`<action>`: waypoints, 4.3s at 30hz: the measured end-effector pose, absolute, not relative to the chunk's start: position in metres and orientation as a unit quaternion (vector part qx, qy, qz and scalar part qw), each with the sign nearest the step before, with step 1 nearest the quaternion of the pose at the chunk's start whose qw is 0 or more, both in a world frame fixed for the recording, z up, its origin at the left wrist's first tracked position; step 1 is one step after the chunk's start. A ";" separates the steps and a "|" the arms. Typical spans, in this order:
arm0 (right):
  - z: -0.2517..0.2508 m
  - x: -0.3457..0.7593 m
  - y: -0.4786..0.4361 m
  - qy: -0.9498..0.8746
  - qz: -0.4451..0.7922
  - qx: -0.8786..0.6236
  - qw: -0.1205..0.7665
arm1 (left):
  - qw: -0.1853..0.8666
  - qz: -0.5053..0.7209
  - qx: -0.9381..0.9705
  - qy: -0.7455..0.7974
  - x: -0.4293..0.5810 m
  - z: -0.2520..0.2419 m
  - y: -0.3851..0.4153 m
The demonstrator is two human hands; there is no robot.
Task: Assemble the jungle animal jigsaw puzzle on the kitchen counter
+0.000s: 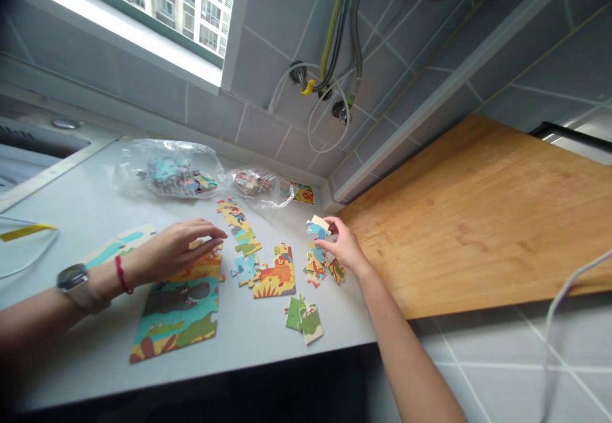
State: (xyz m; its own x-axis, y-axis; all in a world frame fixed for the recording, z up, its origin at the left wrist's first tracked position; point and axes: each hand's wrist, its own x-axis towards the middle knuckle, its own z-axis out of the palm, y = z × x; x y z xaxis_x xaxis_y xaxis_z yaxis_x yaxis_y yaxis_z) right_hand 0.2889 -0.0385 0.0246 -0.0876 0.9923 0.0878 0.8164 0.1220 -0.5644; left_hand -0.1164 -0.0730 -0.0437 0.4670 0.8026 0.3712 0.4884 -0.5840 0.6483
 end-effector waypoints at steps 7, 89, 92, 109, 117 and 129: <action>-0.010 0.305 -0.071 -0.673 0.198 -0.685 0.197 | 0.189 0.253 0.866 0.387 -0.120 -0.055 -0.072; -0.055 0.213 -0.064 -0.837 0.117 -0.511 0.156 | 0.606 0.458 0.497 0.419 -0.123 -0.036 -0.059; -0.040 0.193 -0.080 -0.851 0.145 -0.463 0.199 | 0.615 0.437 0.505 0.421 -0.120 -0.037 -0.062; -0.041 0.152 -0.093 -0.841 0.268 -0.371 0.289 | 0.646 0.388 0.516 0.408 -0.112 -0.039 -0.073; -0.051 0.151 -0.087 -0.803 0.306 -0.403 0.315 | 0.630 0.406 0.498 0.436 -0.112 -0.041 -0.070; -0.048 0.170 -0.082 -0.832 0.285 -0.387 0.277 | 0.575 0.478 0.462 0.477 -0.120 -0.034 -0.066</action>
